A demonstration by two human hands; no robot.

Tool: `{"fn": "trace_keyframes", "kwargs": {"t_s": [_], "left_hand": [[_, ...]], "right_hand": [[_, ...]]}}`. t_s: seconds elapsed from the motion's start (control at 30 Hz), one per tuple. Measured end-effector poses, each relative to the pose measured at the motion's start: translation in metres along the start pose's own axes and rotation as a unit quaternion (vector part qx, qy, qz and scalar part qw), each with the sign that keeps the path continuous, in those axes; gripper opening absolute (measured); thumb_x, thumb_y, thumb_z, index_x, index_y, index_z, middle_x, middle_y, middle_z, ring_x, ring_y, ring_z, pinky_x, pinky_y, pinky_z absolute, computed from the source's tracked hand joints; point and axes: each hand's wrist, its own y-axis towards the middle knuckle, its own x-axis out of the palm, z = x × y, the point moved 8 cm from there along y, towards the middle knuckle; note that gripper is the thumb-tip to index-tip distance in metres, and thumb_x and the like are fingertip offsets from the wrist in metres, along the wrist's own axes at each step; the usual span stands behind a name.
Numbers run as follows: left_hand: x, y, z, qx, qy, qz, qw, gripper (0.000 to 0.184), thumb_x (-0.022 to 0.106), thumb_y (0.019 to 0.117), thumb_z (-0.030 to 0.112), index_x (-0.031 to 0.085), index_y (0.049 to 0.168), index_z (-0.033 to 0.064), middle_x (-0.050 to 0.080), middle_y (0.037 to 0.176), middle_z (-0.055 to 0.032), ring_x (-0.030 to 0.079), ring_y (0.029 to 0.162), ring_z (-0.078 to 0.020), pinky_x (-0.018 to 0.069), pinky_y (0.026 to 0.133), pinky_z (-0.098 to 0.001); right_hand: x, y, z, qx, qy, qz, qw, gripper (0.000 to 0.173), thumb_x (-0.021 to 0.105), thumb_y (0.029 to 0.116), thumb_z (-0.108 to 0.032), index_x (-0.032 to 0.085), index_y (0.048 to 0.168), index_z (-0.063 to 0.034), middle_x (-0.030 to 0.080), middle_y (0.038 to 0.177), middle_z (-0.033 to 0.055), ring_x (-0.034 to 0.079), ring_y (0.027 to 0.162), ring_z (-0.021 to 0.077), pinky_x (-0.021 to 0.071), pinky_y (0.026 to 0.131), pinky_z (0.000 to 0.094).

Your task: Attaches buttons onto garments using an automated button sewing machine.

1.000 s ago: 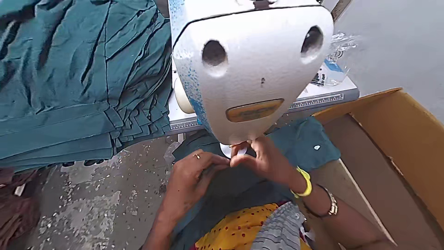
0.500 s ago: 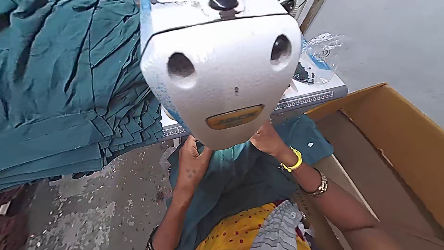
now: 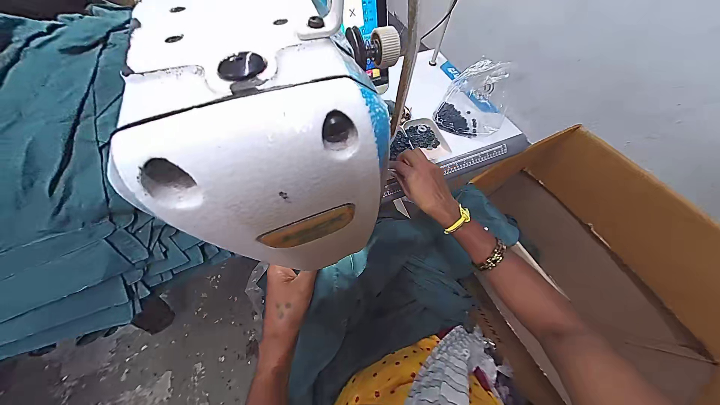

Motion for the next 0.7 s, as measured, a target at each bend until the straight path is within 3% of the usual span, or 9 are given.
{"fn": "trace_keyframes", "kwargs": {"t_s": [0.07,0.27,0.33,0.4,0.47,0.5,0.53,0.6,0.7], "left_hand": [[0.0,-0.001,0.0,0.003,0.004,0.005,1.0,0.029,0.065,0.0893,0.009,0.059,0.116,-0.0016,0.069,0.099,0.0033,0.066,0.091,0.0047,0.0556,0.083,-0.0149],[0.001,-0.001,-0.002,0.007,-0.023,0.017,1.0,0.032,0.064,0.0892,0.007,0.057,0.118,-0.0044,0.068,0.104,0.0008,0.065,0.097,0.0038,0.0548,0.087,-0.0154],[0.002,0.0,-0.003,0.015,-0.029,0.013,0.999,0.031,0.063,0.089,0.006,0.057,0.117,-0.0053,0.068,0.106,-0.0004,0.065,0.099,0.0035,0.0539,0.089,-0.0155],[0.002,0.002,-0.005,0.014,-0.025,0.019,0.999,0.026,0.064,0.0885,0.007,0.059,0.112,-0.003,0.066,0.104,-0.001,0.064,0.099,0.0018,0.0535,0.089,-0.0172],[0.002,0.004,-0.011,-0.006,-0.022,0.032,0.999,0.023,0.065,0.0875,0.008,0.058,0.108,-0.0005,0.063,0.099,-0.0005,0.063,0.093,0.0011,0.0535,0.084,-0.018],[0.001,0.004,-0.012,-0.007,-0.015,0.039,0.999,0.021,0.066,0.0879,0.01,0.059,0.106,0.0006,0.064,0.095,0.001,0.064,0.088,0.0021,0.0543,0.08,-0.0172],[0.001,0.0,-0.009,0.014,0.008,0.039,0.999,0.018,0.068,0.0892,0.013,0.061,0.101,0.0015,0.065,0.089,0.0029,0.064,0.082,0.0038,0.0546,0.076,-0.0157],[-0.001,-0.022,0.017,0.148,0.096,0.022,0.984,0.023,0.069,0.0907,0.023,0.064,0.086,0.002,0.063,0.075,0.002,0.061,0.071,0.0044,0.0509,0.066,-0.0145],[0.011,-0.065,0.053,0.329,0.11,-0.09,0.934,0.032,0.066,0.0987,0.03,0.052,0.08,0.0083,0.05,0.059,-0.0003,0.051,0.053,-0.0005,0.0419,0.051,-0.0125]], "right_hand": [[0.007,0.003,-0.001,-0.006,-0.005,-0.005,1.0,0.014,0.071,0.0957,-0.012,0.076,0.105,-0.0021,0.066,0.103,0.0173,0.065,0.097,0.0363,0.0571,0.074,0.047],[-0.007,-0.002,0.009,0.021,0.078,0.044,0.996,0.016,0.075,0.0929,-0.015,0.071,0.099,-0.0005,0.066,0.102,0.0198,0.066,0.096,0.038,0.0562,0.076,0.0508],[-0.018,-0.007,0.009,0.042,0.133,0.053,0.989,0.015,0.073,0.0943,-0.014,0.071,0.099,0.0005,0.067,0.096,0.0182,0.067,0.085,0.0325,0.0563,0.073,0.0486],[-0.029,-0.01,0.002,0.056,0.18,0.065,0.98,0.012,0.071,0.0942,-0.011,0.07,0.096,0.0007,0.066,0.085,0.0133,0.063,0.069,0.0226,0.0541,0.064,0.0404],[-0.041,-0.009,-0.013,0.06,0.202,0.07,0.975,0.009,0.07,0.0937,-0.01,0.068,0.092,-0.0014,0.063,0.077,0.0076,0.057,0.062,0.0138,0.0487,0.059,0.0312],[-0.047,-0.008,-0.023,0.049,0.198,0.075,0.976,0.01,0.07,0.0925,-0.011,0.068,0.09,-0.002,0.064,0.075,0.0068,0.058,0.062,0.0135,0.0491,0.058,0.0309],[-0.053,-0.008,-0.035,0.025,0.188,0.085,0.978,0.01,0.071,0.0903,-0.012,0.069,0.088,-0.002,0.066,0.074,0.0073,0.061,0.062,0.0154,0.0504,0.058,0.0332],[-0.066,-0.016,-0.069,-0.076,0.153,0.116,0.978,0.013,0.07,0.089,-0.013,0.072,0.085,-0.0008,0.069,0.077,0.0103,0.068,0.069,0.0214,0.0562,0.06,0.0386],[-0.066,-0.041,-0.131,-0.292,0.087,0.154,0.94,0.022,0.057,0.102,-0.015,0.066,0.083,-0.0077,0.067,0.072,0.0071,0.066,0.071,0.0199,0.0521,0.065,0.0319]]}}
